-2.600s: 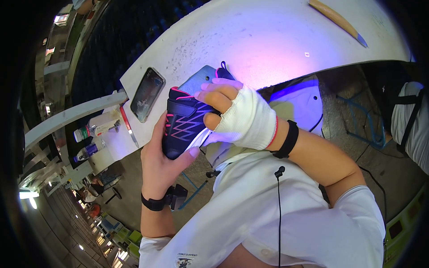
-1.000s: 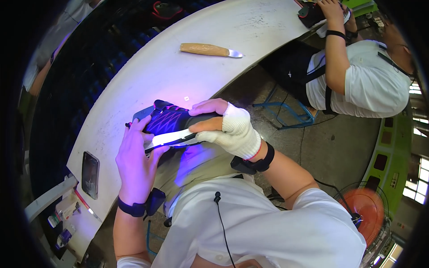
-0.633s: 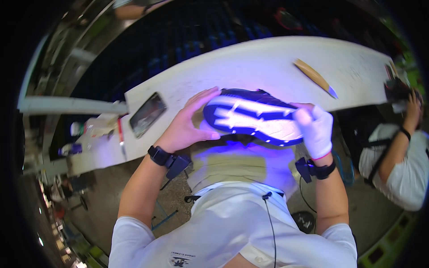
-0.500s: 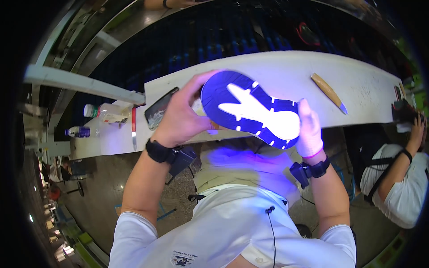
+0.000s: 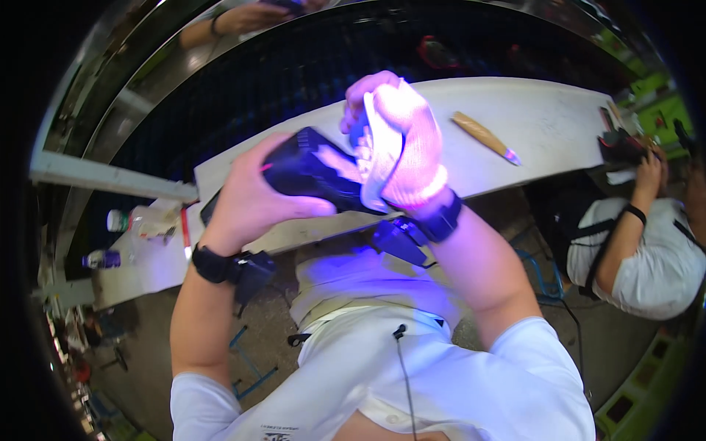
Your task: The recorder is inspecting athletic shoes on an assembly line, checking the sole and upper for defects.
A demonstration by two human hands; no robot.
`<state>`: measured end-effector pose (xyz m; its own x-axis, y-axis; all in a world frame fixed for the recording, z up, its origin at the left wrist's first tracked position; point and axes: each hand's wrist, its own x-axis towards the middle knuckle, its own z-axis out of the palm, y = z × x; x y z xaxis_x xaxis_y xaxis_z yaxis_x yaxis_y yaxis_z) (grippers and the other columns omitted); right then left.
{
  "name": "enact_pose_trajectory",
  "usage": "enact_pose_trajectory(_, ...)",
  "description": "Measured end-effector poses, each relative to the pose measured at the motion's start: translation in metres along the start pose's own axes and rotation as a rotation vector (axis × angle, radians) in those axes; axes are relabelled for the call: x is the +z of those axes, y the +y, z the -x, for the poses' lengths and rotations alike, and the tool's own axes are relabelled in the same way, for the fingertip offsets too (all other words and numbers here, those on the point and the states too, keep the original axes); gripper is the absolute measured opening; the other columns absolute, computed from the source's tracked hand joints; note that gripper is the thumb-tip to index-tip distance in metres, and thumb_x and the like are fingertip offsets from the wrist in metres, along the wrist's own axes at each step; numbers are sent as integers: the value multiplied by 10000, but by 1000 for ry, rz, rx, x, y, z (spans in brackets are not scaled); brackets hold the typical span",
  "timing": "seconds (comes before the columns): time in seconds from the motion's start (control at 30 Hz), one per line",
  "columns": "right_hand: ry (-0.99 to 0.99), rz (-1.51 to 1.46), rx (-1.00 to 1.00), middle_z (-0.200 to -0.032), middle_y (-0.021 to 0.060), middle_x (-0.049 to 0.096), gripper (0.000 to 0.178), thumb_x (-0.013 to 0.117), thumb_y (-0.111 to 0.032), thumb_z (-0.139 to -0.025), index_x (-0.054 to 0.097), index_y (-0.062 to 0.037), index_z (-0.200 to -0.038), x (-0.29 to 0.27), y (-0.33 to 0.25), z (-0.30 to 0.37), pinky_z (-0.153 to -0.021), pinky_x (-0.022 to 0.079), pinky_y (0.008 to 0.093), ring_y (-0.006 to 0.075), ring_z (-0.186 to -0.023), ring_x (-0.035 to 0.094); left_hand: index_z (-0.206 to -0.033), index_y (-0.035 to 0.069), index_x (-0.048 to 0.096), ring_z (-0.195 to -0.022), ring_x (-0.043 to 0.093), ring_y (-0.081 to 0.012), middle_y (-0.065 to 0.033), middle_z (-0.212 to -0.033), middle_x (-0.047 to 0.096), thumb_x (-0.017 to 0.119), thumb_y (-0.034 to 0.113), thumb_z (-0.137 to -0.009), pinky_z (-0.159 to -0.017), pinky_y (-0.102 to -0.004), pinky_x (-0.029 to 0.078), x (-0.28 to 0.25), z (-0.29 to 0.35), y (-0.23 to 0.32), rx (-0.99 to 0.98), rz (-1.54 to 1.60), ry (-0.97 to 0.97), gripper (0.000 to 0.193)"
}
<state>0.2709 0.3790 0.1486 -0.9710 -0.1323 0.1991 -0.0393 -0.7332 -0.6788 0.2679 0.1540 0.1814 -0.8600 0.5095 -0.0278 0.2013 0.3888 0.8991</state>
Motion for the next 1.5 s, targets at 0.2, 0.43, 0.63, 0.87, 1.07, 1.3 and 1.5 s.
enact_pose_trajectory(0.2,-33,323,36,-938,55,639,308,601,-302,-996,687,-16,-1072,12,12,-31,-802,542,315,150,-872,627,-1203,-4,676,-890,746,-141,-69,-996,767,1010,207,-686,-825,-307,609,4,-1,-3,-129,155,109,651)
enact_pose_trajectory(0.43,-153,596,-10,-1006,30,642,322,615,-330,-1016,645,-34,-1138,3,-10,-29,-829,514,257,98,-918,623,-1141,-19,684,-875,737,-136,-69,-1009,762,988,254,-727,-808,-303,604,16,-30,26,-64,-54,110,582)
enact_pose_trajectory(0.63,-167,689,-64,-1124,80,556,340,570,-331,-949,602,-33,-1109,-18,-50,1,-962,408,311,161,-1048,519,-1227,-33,648,-919,796,-261,-196,-1013,777,1012,384,-678,-811,-380,627,44,-41,61,122,-506,25,779)
enact_pose_trajectory(0.87,-122,797,-121,-1137,110,616,681,645,-576,-979,605,-6,-1349,-25,-68,72,-1150,402,435,263,-1115,614,-1088,-61,597,-520,630,-191,-67,-757,642,868,570,-798,-458,-318,504,88,-15,66,644,-813,-20,745)
enact_pose_trajectory(1.07,-402,1193,-257,-1423,196,631,601,582,-482,-1028,606,1,-1385,-14,-73,106,-1245,304,585,421,-1459,507,-1089,-51,665,-651,661,-214,-149,-881,669,807,341,-815,-474,-313,504,73,0,53,886,-935,-173,498)
enact_pose_trajectory(1.3,-140,1571,-328,-1448,261,620,1034,855,-570,-711,555,71,-1466,-21,-12,123,-1089,499,512,428,-1354,592,-1472,86,552,-1483,428,-415,-285,-1601,384,964,678,-502,-1187,-500,430,28,42,39,217,41,-205,1209)
enact_pose_trajectory(1.5,-277,1725,-298,-1116,216,751,980,851,-613,-696,640,58,-1379,-21,22,107,-889,563,469,366,-962,738,-1163,33,602,-1367,530,-302,-253,-1589,449,841,160,-782,-1154,-426,420,59,107,-38,-87,270,275,467)
